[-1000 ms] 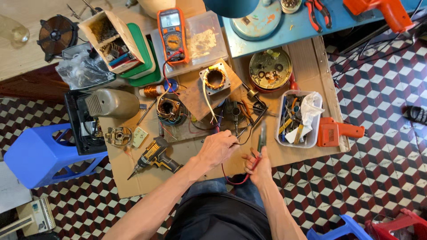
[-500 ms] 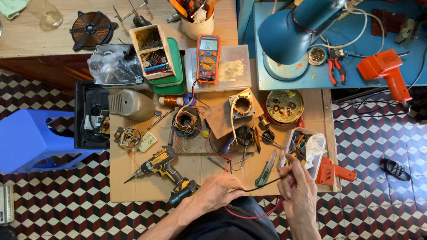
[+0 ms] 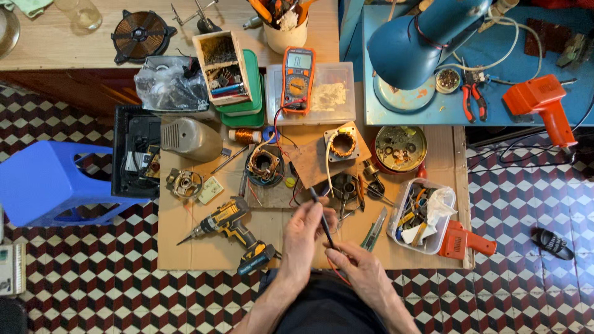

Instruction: The person works on a motor stator assembly, stripping wire insulation, twisting and connecting wires, and testing continuity with a multimeter. They use pliers, a utility knife, and a multimeter to manipulate and measure the electrical components on a cluttered workbench.

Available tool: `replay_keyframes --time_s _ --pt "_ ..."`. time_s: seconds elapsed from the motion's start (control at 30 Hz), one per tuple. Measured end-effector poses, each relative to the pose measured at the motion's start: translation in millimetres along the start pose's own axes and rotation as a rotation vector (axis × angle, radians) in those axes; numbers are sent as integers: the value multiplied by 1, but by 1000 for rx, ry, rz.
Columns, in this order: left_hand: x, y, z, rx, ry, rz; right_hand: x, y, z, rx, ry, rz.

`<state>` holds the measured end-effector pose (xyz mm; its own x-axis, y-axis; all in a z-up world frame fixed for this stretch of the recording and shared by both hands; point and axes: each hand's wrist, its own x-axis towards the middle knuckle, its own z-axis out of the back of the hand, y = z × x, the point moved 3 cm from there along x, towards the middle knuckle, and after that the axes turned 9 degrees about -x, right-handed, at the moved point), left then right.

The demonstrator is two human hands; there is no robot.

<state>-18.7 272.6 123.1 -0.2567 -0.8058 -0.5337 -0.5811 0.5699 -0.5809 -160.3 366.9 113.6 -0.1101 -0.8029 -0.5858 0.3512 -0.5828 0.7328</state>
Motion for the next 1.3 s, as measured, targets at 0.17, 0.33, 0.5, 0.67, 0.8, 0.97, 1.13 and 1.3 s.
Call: replay_keyframes --time_s 0.17,0.33,0.5,0.67,0.8,0.97,1.13,1.3 --pt "13 -30 36 29 -43 -182 9 -25 32 599 70 -297" --pt "12 -10 39 149 -40 14 24 -40 21 729 243 -402" --pt "17 29 34 219 -184 56 57 -42 37 641 159 -215" --pt "25 52 30 83 -278 65 91 -31 35 693 183 -117" --pt "31 55 30 3 -277 21 107 -29 29 826 211 -156" --pt "33 58 34 -115 -254 13 115 -29 23 1023 289 -130" --pt "34 61 37 -103 -263 35 117 -32 19 1046 293 -174" --pt "39 58 36 -93 -258 46 111 -28 22 1090 274 -186"
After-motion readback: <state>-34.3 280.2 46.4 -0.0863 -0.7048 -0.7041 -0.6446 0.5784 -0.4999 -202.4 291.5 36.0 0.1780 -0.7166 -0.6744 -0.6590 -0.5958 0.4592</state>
